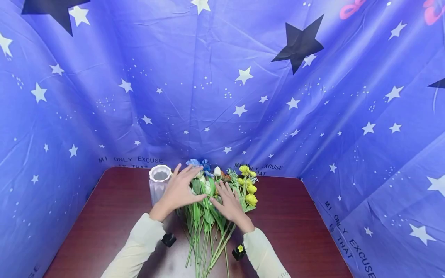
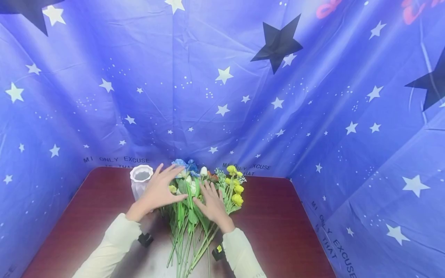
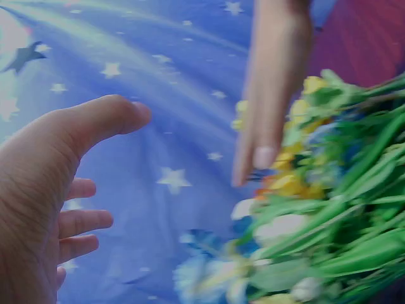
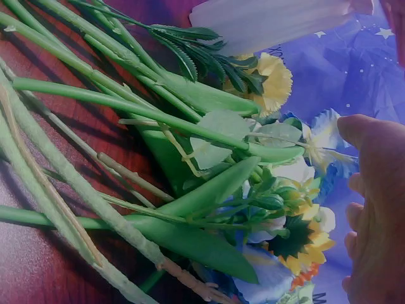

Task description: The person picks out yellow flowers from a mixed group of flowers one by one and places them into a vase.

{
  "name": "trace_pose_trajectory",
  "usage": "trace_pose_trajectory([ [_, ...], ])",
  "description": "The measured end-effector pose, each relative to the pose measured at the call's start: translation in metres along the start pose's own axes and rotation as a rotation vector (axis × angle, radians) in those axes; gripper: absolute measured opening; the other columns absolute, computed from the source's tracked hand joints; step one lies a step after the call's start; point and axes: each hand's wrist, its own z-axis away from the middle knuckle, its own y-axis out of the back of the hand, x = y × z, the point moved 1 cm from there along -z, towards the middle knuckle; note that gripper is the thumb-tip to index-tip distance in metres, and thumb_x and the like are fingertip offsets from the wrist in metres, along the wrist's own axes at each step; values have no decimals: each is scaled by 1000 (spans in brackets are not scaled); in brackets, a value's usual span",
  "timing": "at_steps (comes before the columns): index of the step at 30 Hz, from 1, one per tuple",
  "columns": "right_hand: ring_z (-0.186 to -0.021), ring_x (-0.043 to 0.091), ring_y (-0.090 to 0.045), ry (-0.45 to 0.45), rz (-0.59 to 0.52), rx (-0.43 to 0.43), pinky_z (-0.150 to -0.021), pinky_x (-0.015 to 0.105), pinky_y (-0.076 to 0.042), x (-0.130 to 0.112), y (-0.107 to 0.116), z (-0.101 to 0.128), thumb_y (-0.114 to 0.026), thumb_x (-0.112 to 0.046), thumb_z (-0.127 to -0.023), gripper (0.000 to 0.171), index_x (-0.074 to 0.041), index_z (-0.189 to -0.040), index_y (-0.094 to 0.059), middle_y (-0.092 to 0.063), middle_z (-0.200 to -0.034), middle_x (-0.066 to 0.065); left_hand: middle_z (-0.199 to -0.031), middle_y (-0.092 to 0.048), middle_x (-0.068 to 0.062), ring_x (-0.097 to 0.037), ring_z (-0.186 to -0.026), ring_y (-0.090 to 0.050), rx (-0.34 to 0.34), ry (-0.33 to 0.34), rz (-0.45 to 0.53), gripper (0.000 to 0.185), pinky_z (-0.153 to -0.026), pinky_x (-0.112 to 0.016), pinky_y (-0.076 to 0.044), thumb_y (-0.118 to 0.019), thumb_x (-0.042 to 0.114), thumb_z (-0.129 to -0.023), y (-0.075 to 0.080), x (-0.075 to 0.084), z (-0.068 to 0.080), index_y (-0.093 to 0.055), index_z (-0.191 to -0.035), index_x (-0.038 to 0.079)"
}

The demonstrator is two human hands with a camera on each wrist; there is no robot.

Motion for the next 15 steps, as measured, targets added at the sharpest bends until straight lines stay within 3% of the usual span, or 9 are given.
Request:
trace_pose_trajectory([
  [7,-157,39,-12,5,-56,23,-126,69,-4,3,7,4,-52,-42,-106,67,-15,-162,-27,-19,-169,15,-157,-46,-10,-35,-150,-36,56,54,107,100,-131,-55,-2,-89,48,-72,46,-13,8,-44,-154,11],
  [11,-157,38,-12,11,-105,56,-126,70,-6,11,13,8,-55,-41,-104,69,-16,-162,-27,-19,-170,14,-164,-36,-9,-37,-150,-35,94,86,200,111,-131,-58,-7,-93,41,-68,67,-35,19,-35,-159,16],
  [15,-157,38,-15,18,-167,107,-125,70,-13,19,19,12,-57,-42,-103,70,-15,-162,-29,-19,-170,11,-167,-30,-9,-40,-149,-34,90,153,365,119,-123,-69,-22,-97,33,-66,79,-61,32,-27,-162,30],
])
